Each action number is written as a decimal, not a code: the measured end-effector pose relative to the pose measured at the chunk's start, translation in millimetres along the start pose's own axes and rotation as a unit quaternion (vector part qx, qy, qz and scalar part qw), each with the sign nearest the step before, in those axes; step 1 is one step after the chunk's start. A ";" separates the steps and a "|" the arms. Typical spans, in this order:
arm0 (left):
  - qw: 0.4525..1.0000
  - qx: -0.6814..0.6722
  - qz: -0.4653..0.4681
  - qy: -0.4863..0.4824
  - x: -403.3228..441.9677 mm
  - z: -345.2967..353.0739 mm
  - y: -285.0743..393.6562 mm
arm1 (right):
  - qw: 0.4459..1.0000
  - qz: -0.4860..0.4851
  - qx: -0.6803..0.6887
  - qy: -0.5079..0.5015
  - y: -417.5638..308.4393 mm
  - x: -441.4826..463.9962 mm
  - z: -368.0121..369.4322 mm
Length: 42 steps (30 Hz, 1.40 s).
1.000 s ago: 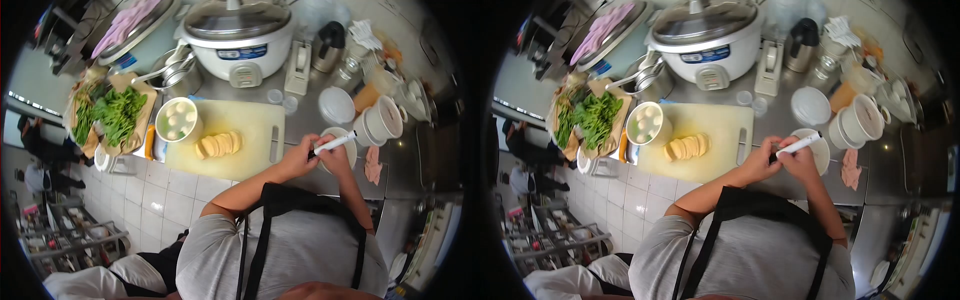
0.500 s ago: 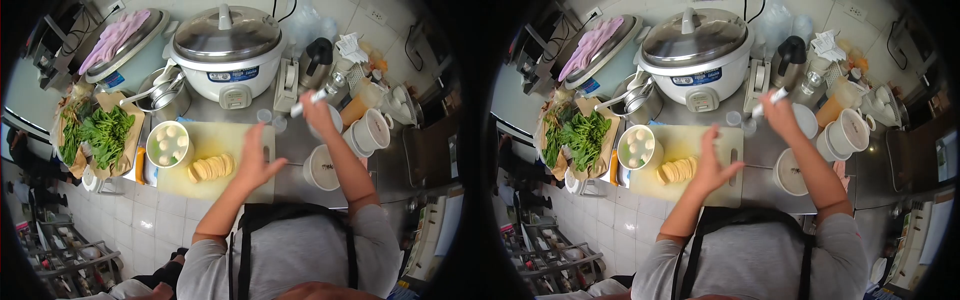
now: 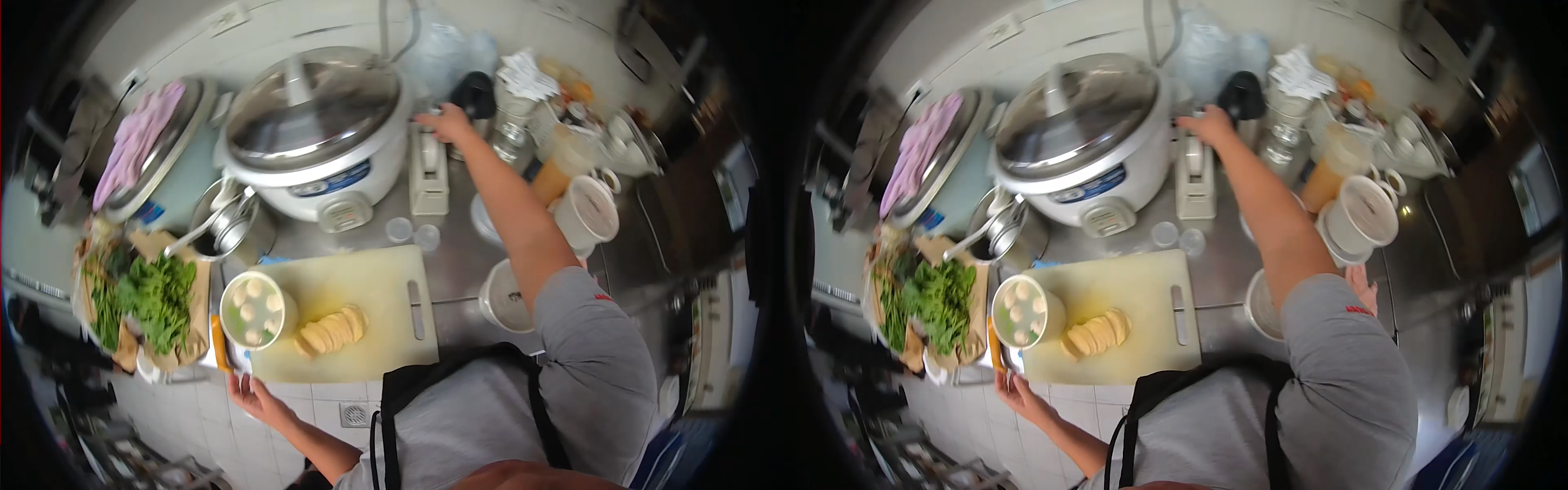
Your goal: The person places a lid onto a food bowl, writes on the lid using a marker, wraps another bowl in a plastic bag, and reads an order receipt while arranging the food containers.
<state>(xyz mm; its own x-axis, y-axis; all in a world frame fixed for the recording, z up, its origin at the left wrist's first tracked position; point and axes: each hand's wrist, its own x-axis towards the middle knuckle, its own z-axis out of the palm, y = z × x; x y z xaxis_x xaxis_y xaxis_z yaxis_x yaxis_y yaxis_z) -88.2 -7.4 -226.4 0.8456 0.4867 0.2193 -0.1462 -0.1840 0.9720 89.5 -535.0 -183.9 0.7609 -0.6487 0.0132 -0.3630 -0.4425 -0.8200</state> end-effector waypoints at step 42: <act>0.974 0.059 0.202 -0.081 -196.8 17.9 106.0 | 0.902 0.075 0.423 -0.042 144.1 -221.3 -325.2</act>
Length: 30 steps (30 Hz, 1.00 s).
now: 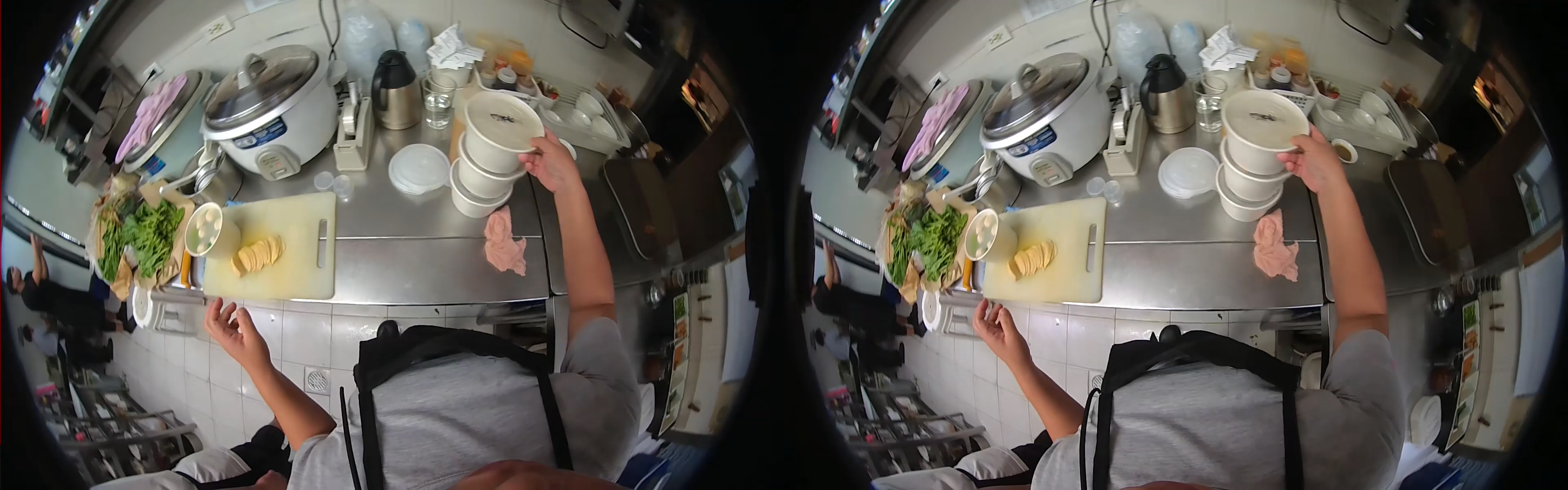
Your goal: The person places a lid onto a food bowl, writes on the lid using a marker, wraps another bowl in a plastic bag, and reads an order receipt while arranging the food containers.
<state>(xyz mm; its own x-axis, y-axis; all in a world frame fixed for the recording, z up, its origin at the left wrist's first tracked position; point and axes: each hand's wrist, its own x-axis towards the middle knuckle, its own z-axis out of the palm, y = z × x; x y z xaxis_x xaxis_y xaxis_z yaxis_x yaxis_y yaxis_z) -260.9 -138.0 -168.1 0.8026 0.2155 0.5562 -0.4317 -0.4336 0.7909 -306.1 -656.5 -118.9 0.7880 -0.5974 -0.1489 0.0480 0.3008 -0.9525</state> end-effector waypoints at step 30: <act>0.917 -0.042 -0.327 -0.225 255.2 -17.1 -267.1 | 0.872 0.221 -0.228 -0.372 225.8 -33.0 487.5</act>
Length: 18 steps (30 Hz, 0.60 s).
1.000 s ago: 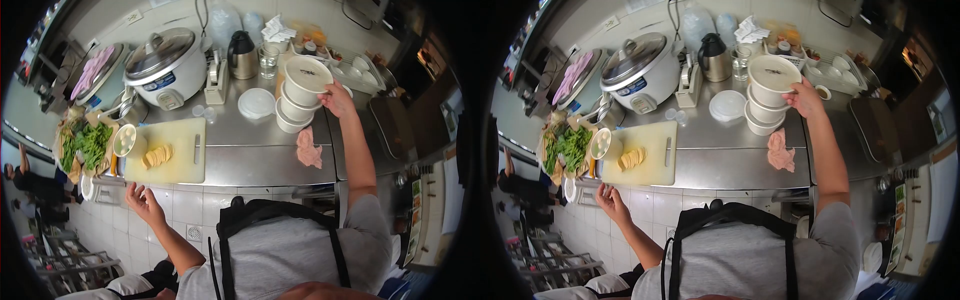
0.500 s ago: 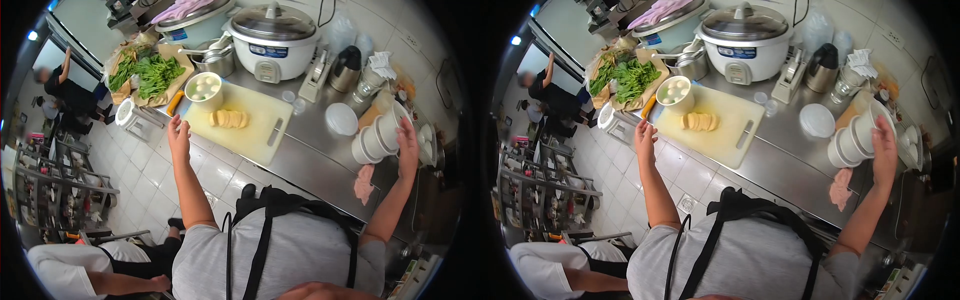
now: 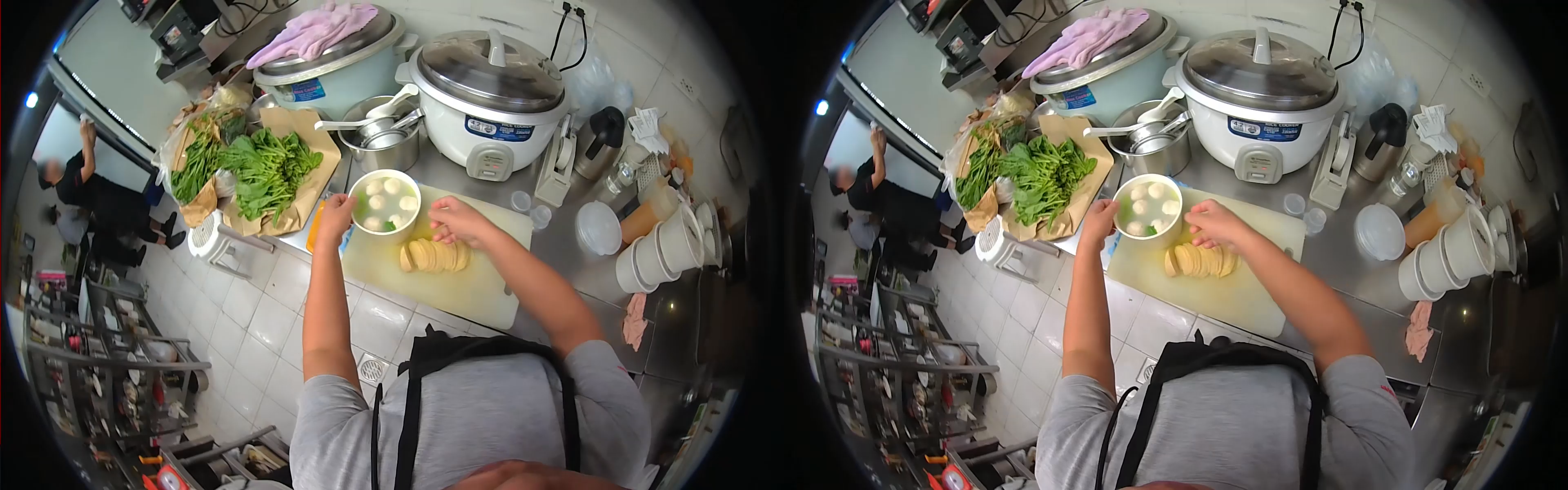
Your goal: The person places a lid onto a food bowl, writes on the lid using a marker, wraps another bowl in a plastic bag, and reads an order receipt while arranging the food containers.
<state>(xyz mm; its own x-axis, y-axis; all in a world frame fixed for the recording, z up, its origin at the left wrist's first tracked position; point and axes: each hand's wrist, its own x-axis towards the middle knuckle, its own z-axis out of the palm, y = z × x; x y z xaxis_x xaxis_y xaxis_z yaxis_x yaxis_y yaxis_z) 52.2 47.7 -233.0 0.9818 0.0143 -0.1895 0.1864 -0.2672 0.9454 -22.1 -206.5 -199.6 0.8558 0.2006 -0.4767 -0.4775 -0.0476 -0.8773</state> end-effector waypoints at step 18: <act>0.989 -0.063 0.125 -0.037 -35.4 65.8 70.4 | 0.992 -0.063 0.098 0.047 -21.7 -40.3 -30.8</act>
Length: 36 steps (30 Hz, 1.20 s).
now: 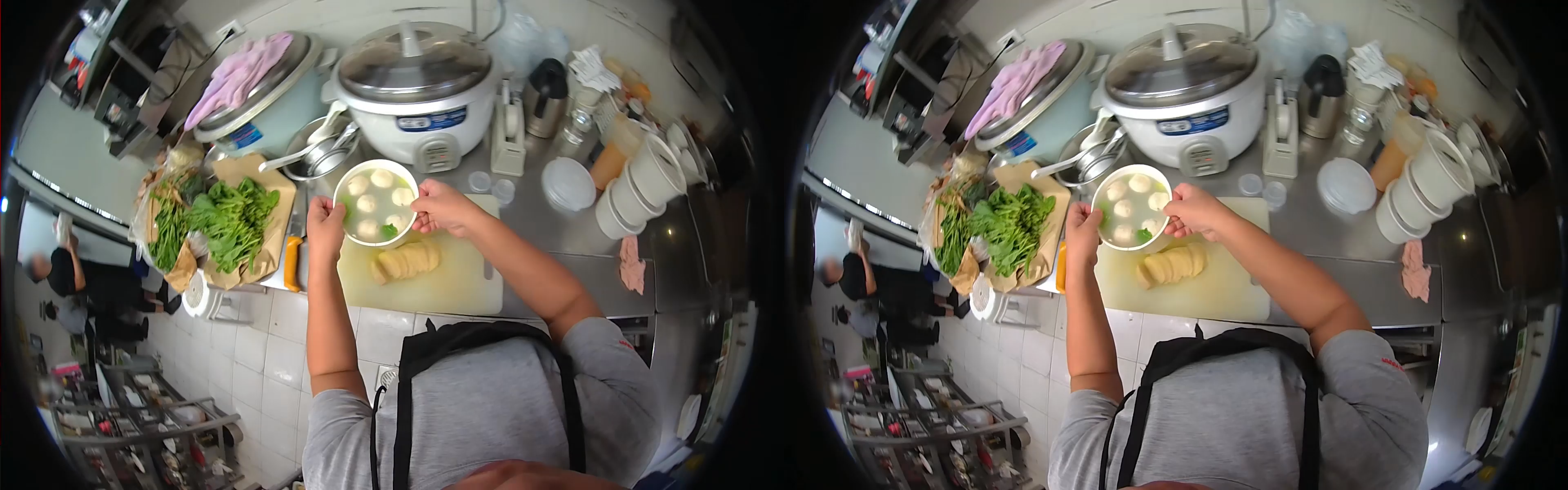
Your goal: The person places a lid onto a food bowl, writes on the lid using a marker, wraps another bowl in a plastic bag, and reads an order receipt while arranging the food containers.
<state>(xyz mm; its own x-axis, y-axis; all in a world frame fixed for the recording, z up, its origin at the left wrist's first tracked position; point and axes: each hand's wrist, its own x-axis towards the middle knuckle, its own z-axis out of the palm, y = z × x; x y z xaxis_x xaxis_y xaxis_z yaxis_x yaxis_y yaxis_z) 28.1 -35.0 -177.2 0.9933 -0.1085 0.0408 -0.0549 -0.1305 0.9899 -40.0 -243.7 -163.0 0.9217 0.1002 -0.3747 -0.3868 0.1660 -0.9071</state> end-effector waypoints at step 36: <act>0.936 -0.120 -0.230 -0.238 -227.9 356.2 -9.9 | 0.711 -0.014 -0.518 0.474 158.3 -270.6 -332.3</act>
<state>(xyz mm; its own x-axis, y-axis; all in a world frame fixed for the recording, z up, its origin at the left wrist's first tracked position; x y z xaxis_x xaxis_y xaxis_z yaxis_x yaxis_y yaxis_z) -234.1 -359.9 -244.6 0.7446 -0.5300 -0.4059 0.4489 -0.0524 0.8920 -341.2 -570.5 -268.9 0.7238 -0.6774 0.1313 -0.5920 -0.7073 -0.3863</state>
